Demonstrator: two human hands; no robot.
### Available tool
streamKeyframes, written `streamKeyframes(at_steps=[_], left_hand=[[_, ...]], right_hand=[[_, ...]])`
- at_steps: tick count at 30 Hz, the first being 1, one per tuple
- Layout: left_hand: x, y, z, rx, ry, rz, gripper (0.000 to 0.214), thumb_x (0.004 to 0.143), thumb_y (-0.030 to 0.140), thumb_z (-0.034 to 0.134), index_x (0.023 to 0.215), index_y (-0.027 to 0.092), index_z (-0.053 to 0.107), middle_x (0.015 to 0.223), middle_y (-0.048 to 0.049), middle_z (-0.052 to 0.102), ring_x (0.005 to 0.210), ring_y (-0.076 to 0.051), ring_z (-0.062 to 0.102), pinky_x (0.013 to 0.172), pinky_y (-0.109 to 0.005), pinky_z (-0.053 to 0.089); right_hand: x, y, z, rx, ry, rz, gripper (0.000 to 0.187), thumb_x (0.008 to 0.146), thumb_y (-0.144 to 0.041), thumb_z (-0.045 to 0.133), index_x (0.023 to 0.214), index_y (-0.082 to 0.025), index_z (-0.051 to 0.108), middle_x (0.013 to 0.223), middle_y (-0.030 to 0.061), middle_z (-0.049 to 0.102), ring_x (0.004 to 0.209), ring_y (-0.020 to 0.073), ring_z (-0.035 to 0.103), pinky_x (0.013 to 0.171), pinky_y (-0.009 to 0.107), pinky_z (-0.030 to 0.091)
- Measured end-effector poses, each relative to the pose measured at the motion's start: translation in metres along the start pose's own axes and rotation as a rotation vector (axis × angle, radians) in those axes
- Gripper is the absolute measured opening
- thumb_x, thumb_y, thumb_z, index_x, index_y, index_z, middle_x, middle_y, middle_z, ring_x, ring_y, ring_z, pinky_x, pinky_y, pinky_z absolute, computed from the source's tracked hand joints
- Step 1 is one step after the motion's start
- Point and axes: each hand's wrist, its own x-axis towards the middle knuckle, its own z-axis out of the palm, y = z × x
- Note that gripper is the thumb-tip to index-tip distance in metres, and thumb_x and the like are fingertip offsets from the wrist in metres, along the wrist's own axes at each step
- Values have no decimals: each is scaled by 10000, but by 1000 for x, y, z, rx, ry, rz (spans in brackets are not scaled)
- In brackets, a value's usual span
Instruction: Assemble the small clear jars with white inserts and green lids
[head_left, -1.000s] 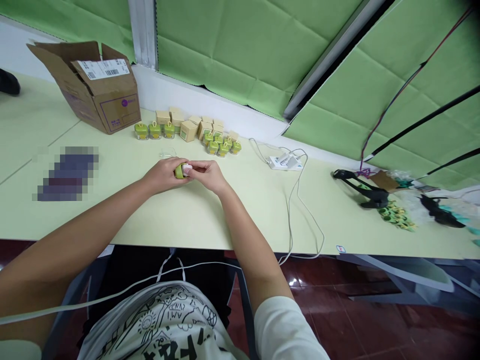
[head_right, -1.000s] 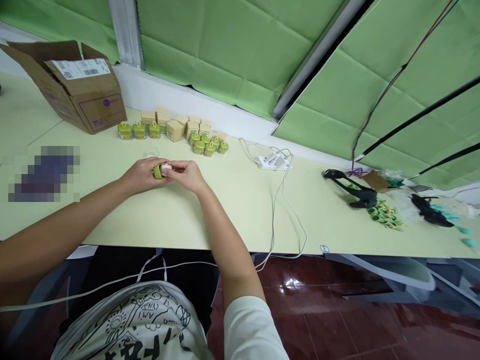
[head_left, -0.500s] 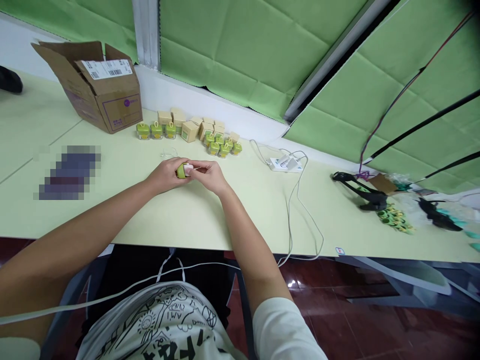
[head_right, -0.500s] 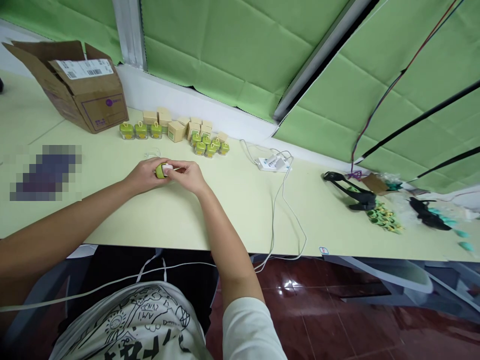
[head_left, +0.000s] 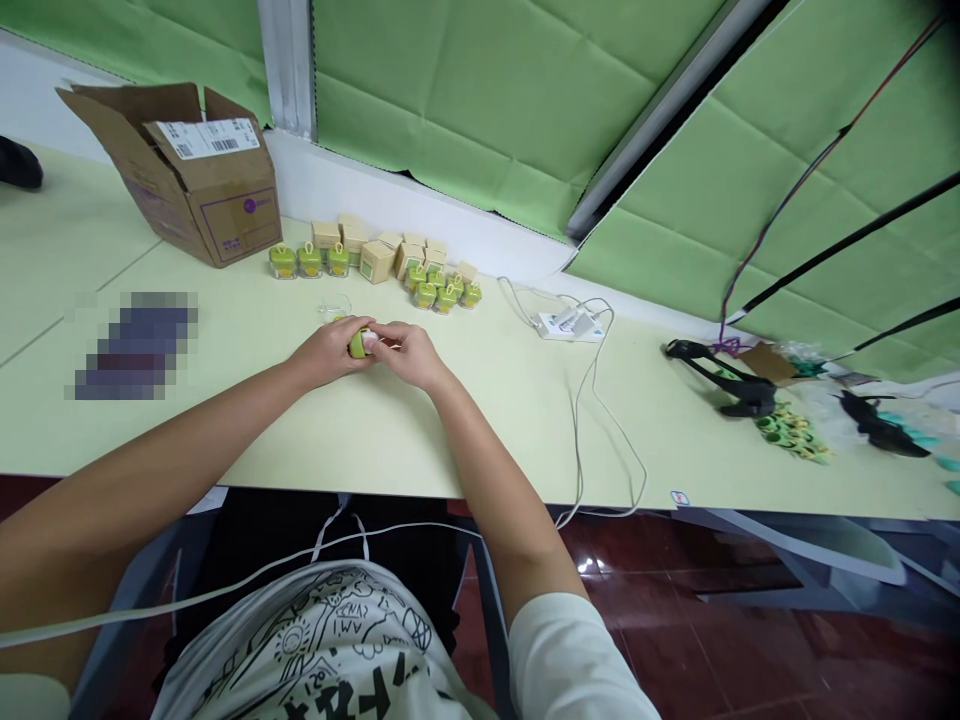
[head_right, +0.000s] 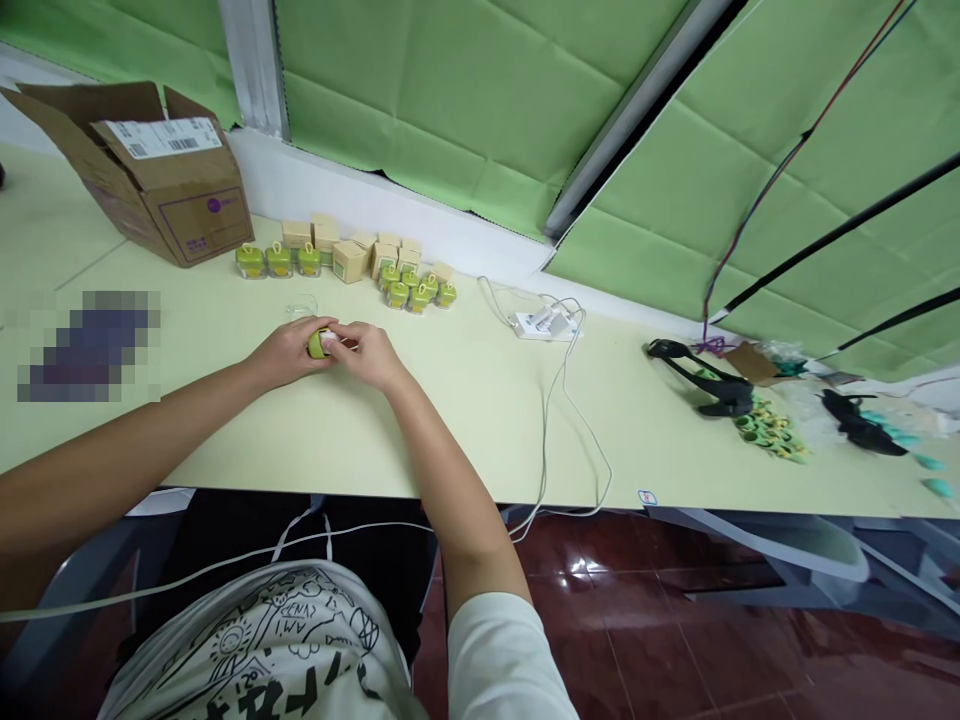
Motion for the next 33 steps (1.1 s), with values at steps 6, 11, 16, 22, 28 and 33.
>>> streamKeyframes(at_steps=[6,11,16,22,28,33], left_hand=[[1,-1,0,2,-18,-48,584,862,499,671,1342,167,647,1278,-158,754,1171,-335,716,1054,-486,564],[2,0,-1,-5,-61,-94,628,847,521,671,1364,165,639,1326,-164,738,1212,-350,697,1067,-492,556],[1,1,-2,-16,-73,-103,667,856,544,649,1390,145,622,1345,-174,726,1224,-350,693,1076,-490,556],[2,0,-2,-23,-65,-122,691,833,528,657,1409,149,613,1395,-176,713,1261,-352,681,1117,-496,539],[3,2,-3,-20,-55,-109,683,827,528,674,1400,160,627,1378,-161,725,1236,-340,689,1097,-483,542],[4,9,-6,-24,-106,-83,580,839,481,665,1340,187,658,1285,-125,757,1158,-316,703,1033,-441,549]], right_hand=[[-2,-5,2,-136,-33,-56,255,1014,-313,655,1171,-205,825,1055,76,753,926,182,712,941,315,563],[-3,-12,1,-231,-67,-83,238,1038,-262,603,1150,-183,797,1073,83,716,965,188,691,963,312,532],[-5,-17,2,-297,-90,-120,243,1057,-255,550,1109,-150,763,1042,93,679,947,193,646,929,307,510],[-4,-16,7,-337,-54,-115,258,1069,-267,521,1136,-169,750,1039,92,676,979,210,634,931,317,497],[-2,-15,3,-245,-36,-67,244,1037,-287,601,1164,-165,769,1041,79,719,928,185,675,916,307,513],[-2,-13,-1,-45,-49,28,213,965,-310,706,1139,-204,767,1020,37,777,910,170,711,888,302,546]])
